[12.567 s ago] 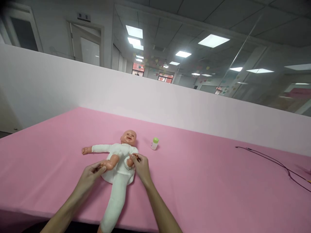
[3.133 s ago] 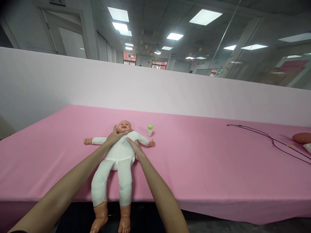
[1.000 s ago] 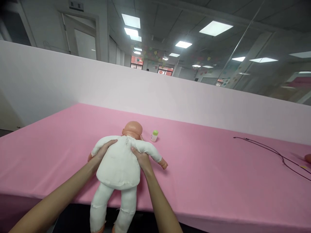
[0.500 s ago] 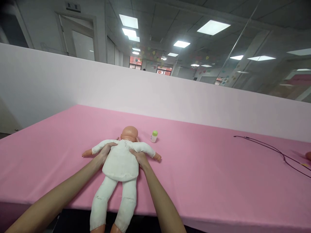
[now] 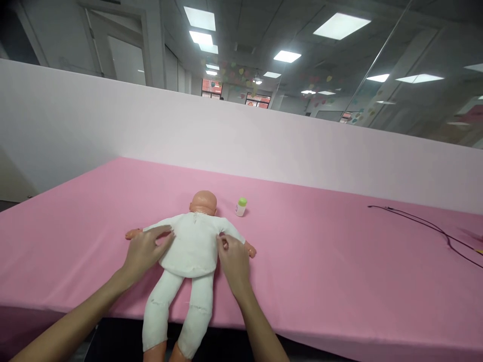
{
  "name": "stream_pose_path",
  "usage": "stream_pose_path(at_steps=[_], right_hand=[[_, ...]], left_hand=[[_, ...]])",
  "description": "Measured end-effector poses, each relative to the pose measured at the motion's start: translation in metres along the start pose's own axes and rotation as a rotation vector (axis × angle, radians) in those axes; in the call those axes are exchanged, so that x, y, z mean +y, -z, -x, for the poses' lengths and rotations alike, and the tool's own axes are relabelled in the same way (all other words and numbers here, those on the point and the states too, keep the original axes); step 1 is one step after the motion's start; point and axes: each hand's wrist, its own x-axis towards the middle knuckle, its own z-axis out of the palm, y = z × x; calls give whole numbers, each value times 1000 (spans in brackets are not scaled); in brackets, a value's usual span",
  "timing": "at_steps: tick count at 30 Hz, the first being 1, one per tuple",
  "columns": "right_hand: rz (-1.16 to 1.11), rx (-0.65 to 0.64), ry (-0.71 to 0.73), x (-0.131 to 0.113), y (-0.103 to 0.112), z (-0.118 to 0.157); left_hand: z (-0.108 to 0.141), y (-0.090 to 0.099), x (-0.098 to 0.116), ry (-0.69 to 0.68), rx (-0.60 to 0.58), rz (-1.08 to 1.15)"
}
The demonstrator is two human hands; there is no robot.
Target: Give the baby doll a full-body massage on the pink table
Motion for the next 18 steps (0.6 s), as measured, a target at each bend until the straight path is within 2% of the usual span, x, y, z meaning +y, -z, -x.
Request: stream_pose_path(at_steps=[1, 3, 6, 8, 10, 13, 15, 18], right_hand=[[17, 36, 92, -1, -2, 0], [-2, -32, 224, 0, -11, 0], [-39, -250, 191, 7, -23, 0], [-53, -300, 154, 11, -25, 1], [-44, -273, 192, 14, -20, -3], [20, -143, 237, 15, -3, -21], [74, -35, 205, 17, 11, -41], [153, 65, 148, 27, 27, -74]], left_hand=[[-2, -4, 3, -118, -9, -87], [-10, -16, 6, -273, -122, -126], [-22, -32, 4, -270, -251, -28], [-28, -35, 3, -239, -282, -34], [-31, -34, 7, -251, -297, -139], [-34, -39, 27, -294, -251, -257], [-40, -54, 44, -323, -252, -213], [-61, -91, 63, -254, -382, 59]])
